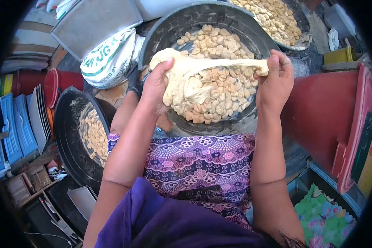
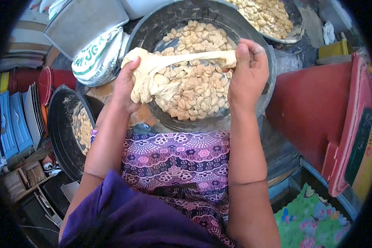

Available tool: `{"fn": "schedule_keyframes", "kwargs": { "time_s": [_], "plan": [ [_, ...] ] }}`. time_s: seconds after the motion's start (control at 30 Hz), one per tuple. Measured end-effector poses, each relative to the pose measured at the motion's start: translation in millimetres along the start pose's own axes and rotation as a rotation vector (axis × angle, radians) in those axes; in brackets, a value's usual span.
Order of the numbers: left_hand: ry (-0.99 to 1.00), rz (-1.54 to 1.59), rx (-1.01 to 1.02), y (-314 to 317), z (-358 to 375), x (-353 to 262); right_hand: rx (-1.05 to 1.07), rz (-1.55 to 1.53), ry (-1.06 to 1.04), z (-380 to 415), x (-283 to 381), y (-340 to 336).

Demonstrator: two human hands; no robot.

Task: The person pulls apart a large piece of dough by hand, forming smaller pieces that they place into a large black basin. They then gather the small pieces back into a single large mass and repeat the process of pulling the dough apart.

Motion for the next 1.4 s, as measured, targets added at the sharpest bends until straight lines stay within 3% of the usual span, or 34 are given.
{"fn": "schedule_keyframes", "kwargs": {
  "time_s": [0.27, 0.37, 0.47, 0.63, 0.77, 0.83, 0.87, 0.97, 1.03, 1.13, 1.23, 1.4],
  "plan": [
    [0.164, 0.235, -0.009, -1.6, 4.9, -21.4, -0.036, -0.157, -0.014, 1.9, -8.4, -3.6],
    [0.163, 0.239, -0.111, -11.7, 8.6, -23.9, -0.018, -0.207, 0.010, -1.4, -23.9, -3.5],
    [0.186, 0.265, -0.040, -14.4, 11.4, -27.6, -0.025, -0.261, 0.091, -7.2, -23.8, -9.5],
    [0.327, 0.257, 0.009, -14.9, 30.4, -51.2, -0.080, -0.202, 0.025, -25.8, -24.0, -43.4],
    [0.437, 0.317, 0.051, -23.0, 36.9, -66.7, -0.230, -0.293, 0.120, -33.4, -46.2, -73.2],
    [0.421, 0.359, 0.009, -28.2, 33.7, -62.7, -0.310, -0.576, 0.378, -27.3, -82.5, -70.9],
    [0.385, 0.403, -0.027, -29.1, 32.0, -56.8, -0.197, -0.705, 0.467, -28.1, -98.1, -64.6],
    [0.359, 0.422, -0.066, -22.7, 29.6, -49.2, -0.054, -0.859, 0.439, -39.5, -116.9, -52.3],
    [0.334, 0.375, -0.071, -11.4, 32.3, -48.2, -0.001, -0.842, 0.447, -30.8, -106.9, -28.8],
    [0.315, 0.327, -0.025, -10.4, 30.5, -45.4, 0.282, -0.674, 0.508, -16.7, -96.9, 3.6],
    [0.288, 0.292, 0.008, -5.7, 30.2, -41.5, 0.409, -0.747, 0.482, -15.6, -90.8, 16.4],
    [0.285, 0.288, 0.133, 5.1, 30.6, -39.8, 0.268, -0.390, 0.415, -16.1, -80.2, 15.7]
  ]
}}
Point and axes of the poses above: each hand's wrist, its own z-axis away from the middle knuckle, its own y-axis out of the palm, x = y × z, the point moved 8 cm from there along -z, towards the middle knuckle, and after that the axes turned 9 degrees about x, right-handed, at the moved point
